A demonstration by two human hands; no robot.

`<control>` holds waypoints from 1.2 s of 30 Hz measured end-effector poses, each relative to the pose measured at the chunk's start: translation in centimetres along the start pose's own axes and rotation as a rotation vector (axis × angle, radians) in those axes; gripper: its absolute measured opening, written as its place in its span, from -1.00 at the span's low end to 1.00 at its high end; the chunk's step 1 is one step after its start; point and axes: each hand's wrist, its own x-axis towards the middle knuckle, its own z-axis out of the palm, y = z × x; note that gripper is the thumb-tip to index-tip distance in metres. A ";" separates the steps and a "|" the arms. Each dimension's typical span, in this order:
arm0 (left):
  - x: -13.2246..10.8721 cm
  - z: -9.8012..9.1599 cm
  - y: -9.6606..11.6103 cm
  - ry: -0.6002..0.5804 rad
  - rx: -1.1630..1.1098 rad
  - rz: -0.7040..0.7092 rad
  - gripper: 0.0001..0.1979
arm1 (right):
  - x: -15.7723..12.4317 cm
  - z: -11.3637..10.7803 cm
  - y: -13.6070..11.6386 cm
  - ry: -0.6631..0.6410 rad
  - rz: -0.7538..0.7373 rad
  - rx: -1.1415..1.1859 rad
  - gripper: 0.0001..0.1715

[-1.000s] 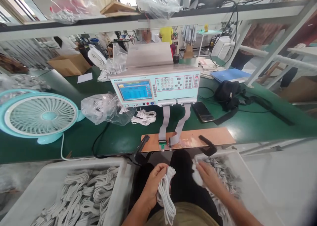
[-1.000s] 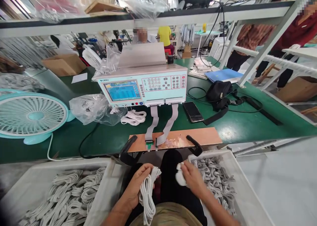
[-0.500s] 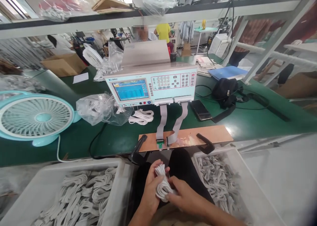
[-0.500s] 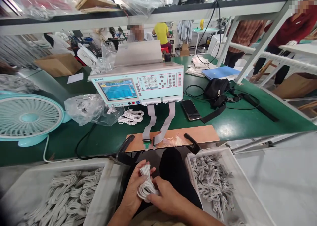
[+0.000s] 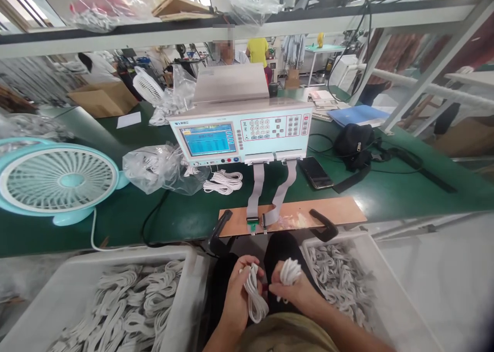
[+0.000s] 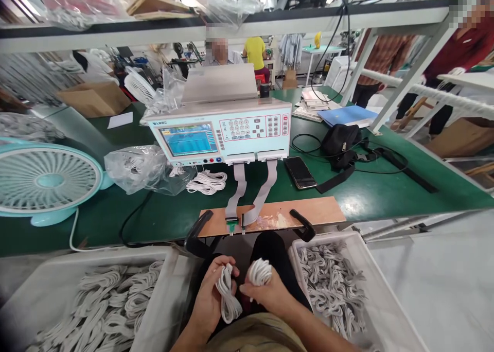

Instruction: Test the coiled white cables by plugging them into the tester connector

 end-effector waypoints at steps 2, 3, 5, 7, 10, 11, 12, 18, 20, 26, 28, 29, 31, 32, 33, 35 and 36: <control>-0.2 0.5 -0.2 0.013 0.177 0.068 -0.83 | 0.5 1.3 0.5 0.016 -0.065 -0.059 -0.86; -0.3 0.7 -0.4 0.036 0.267 0.127 -0.80 | 0.7 1.7 0.7 0.036 -0.119 -0.095 -0.90; -0.5 1.1 -0.6 0.079 0.430 0.272 -0.75 | 1.1 1.9 1.1 0.117 -0.221 -0.190 -0.95; -0.6 1.5 -0.8 0.096 0.558 0.415 -0.74 | 1.2 1.7 1.3 0.147 -0.258 -0.241 -0.97; -0.9 1.9 -1.1 0.088 0.666 0.534 -0.71 | 1.4 1.2 1.3 0.127 -0.256 -0.223 -0.95; -0.9 2.0 -1.1 0.087 0.678 0.538 -0.70 | 1.6 1.0 1.3 0.127 -0.252 -0.204 -0.95; -1.0 2.0 -1.1 0.077 0.684 0.529 -0.70 | 1.8 0.8 1.1 0.140 -0.241 -0.175 -0.93; 0.3 1.7 0.0 -0.044 0.745 0.420 -0.71 | 4.4 -0.2 0.1 0.332 -0.187 -0.037 -0.73; 1.2 1.6 0.5 -0.031 0.740 0.407 -0.73 | 5.3 -0.3 0.1 0.321 -0.153 -0.014 -0.69; 3.5 0.8 1.0 0.036 0.619 0.289 -0.77 | 7.1 0.1 0.7 0.318 -0.089 0.052 -0.63; 3.7 0.6 1.0 0.041 0.583 0.268 -0.77 | 7.2 0.0 0.8 0.315 -0.092 0.048 -0.62; 3.7 0.6 1.0 0.038 0.571 0.267 -0.76 | 7.2 -0.1 0.7 0.308 -0.093 0.039 -0.62; 3.7 0.5 0.9 0.028 0.574 0.274 -0.75 | 7.1 -0.3 0.6 0.293 -0.094 0.012 -0.63; 3.7 0.4 0.9 0.026 0.591 0.282 -0.74 | 7.0 -0.5 0.5 0.289 -0.093 -0.001 -0.64; 3.7 0.4 0.9 0.028 0.616 0.294 -0.75 | 6.8 -0.6 0.4 0.287 -0.091 -0.009 -0.65; 3.9 0.1 0.8 0.040 0.676 0.319 -0.75 | 6.6 -0.7 0.0 0.266 -0.091 -0.010 -0.67; 4.1 -0.1 0.8 0.048 0.699 0.327 -0.76 | 6.5 -0.7 -0.2 0.250 -0.091 -0.005 -0.68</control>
